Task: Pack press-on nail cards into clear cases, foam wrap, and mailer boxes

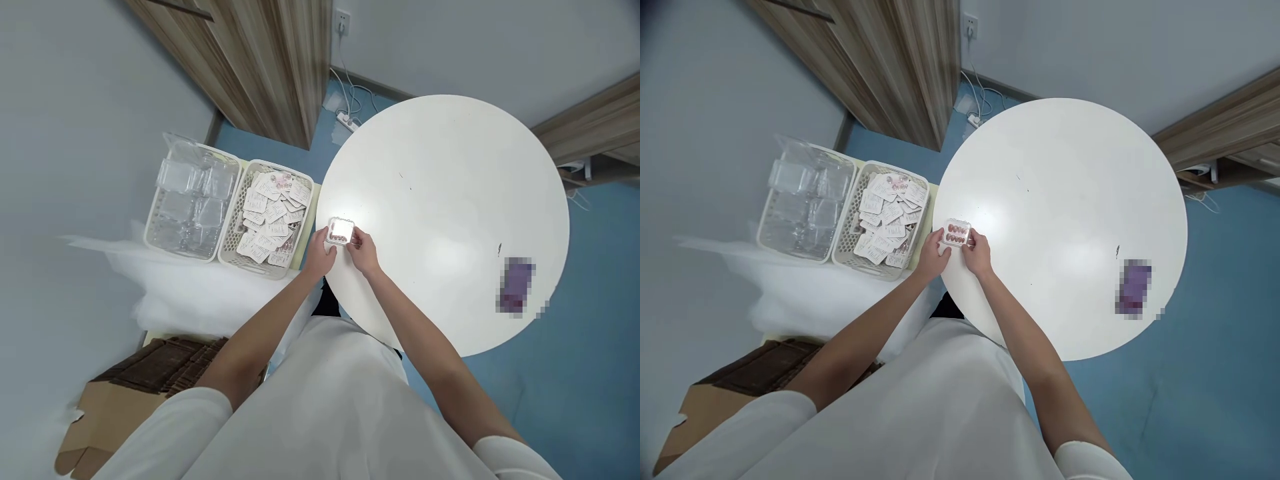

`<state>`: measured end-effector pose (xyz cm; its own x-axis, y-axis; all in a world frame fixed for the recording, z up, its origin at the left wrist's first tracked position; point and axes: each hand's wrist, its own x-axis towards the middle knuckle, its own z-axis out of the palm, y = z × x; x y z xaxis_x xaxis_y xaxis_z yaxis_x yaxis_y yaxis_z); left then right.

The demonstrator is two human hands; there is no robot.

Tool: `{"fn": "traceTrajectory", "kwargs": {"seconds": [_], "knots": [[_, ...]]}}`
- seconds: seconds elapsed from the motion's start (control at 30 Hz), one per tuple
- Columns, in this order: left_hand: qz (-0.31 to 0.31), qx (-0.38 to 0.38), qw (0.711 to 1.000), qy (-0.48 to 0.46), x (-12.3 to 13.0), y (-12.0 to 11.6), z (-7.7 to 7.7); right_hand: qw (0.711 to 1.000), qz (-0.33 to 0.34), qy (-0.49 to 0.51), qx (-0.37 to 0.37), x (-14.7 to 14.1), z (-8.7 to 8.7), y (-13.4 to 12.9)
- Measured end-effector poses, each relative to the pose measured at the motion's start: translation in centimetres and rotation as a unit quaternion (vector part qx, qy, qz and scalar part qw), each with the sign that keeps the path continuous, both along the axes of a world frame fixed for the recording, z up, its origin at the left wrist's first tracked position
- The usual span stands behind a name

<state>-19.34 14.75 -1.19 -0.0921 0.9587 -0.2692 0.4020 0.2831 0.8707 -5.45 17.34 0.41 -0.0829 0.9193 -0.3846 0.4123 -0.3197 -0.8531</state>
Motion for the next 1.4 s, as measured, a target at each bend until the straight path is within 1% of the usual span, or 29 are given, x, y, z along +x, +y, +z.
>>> {"fn": "traceTrajectory", "kwargs": {"seconds": [0.13, 0.2, 0.4, 0.63, 0.77, 0.87, 1.0, 1.17, 1.3, 1.4], "knots": [[-0.005, 0.002, 1.0, 0.01, 0.0, -0.1, -0.2, 0.999, 0.003, -0.054, 0.001, 0.1, -0.6, 0.0], [-0.002, 0.002, 1.0, 0.009, 0.0, -0.1, -0.2, 0.998, 0.005, -0.062, -0.002, 0.1, -0.8, -0.1], [0.0, 0.005, 1.0, 0.002, 0.0, -0.2, -0.2, 0.998, 0.016, -0.061, -0.006, 0.1, -0.9, -0.3], [0.0, 0.015, 1.0, 0.004, 0.1, -0.5, -0.2, 0.999, -0.003, -0.039, -0.007, 0.2, -1.0, -0.9], [-0.005, 0.012, 1.0, 0.018, 0.3, -1.0, 0.1, 0.999, -0.009, -0.033, -0.013, 0.8, -0.8, -1.8], [-0.004, 0.009, 0.999, 0.038, 0.6, -1.5, 0.4, 0.999, -0.012, -0.031, -0.017, 1.7, -0.5, -3.1], [0.008, 0.014, 0.999, 0.048, 0.8, -2.7, 0.8, 0.999, -0.014, -0.038, -0.019, 3.2, 0.4, -5.3], [0.027, 0.014, 0.997, 0.073, 1.2, -4.8, 1.5, 0.999, -0.016, -0.02, -0.034, 5.5, 2.1, -8.1], [0.039, 0.026, 0.995, 0.084, 2.4, -7.1, 2.2, 0.999, 0.005, -0.009, -0.048, 7.4, 3.3, -10.1], [0.048, 0.032, 0.995, 0.079, 3.5, -9.4, 2.9, 0.999, 0.033, 0.016, -0.038, 8.6, 3.6, -11.3]]}}
